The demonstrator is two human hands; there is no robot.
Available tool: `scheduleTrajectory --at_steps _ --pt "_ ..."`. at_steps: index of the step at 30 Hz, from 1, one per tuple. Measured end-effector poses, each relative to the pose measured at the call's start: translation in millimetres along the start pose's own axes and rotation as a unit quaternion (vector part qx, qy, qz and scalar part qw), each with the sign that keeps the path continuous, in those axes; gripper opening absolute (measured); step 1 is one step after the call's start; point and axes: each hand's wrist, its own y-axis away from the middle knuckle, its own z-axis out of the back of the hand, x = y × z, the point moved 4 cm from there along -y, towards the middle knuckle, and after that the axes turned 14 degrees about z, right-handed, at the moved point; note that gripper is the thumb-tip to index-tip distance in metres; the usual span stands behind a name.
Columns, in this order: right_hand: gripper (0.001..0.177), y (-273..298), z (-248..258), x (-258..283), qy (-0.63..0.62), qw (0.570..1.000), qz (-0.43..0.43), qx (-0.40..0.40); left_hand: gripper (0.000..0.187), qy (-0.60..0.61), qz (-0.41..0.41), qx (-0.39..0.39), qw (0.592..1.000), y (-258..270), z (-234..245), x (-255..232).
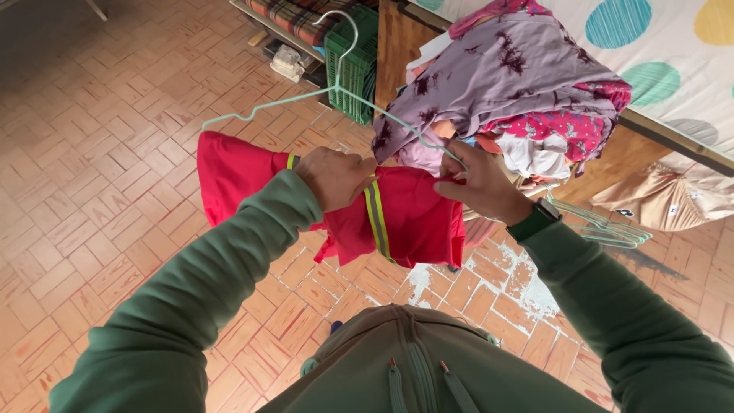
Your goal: Selecting a hanger, putting a red jacket on it, and hanging it up
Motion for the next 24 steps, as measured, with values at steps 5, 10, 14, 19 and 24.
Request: scheduleTrajectory --at_steps 5,10,14,19,24 --pt "0.027 0.2 9.5 -8.6 0.110 0.992 0.046 0.039 0.030 0.012 -0.004 -0.045 0.999 4.3 12.2 8.4" --pt "0.029 -15.9 5.1 29.2 0.049 0.996 0.079 0.011 0.030 0.016 -0.014 -0.072 0.997 1.4 7.8 8.2" --pt "0.051 -28.9 -1.6 43.1 0.064 0.989 0.123 -0.050 0.027 0.018 -0.017 -0.104 0.994 1.4 9.9 11.2" --pt "0.056 -31.5 -3.0 34.2 0.050 0.991 0.098 -0.075 0.027 0.036 -0.023 -0.123 0.991 2.5 16.4 18.8" --pt "0.055 -44.5 -6.7 29.6 0.031 0.992 0.108 -0.063 0.026 0.051 -0.026 -0.146 0.988 1.9 12.0 33.7"
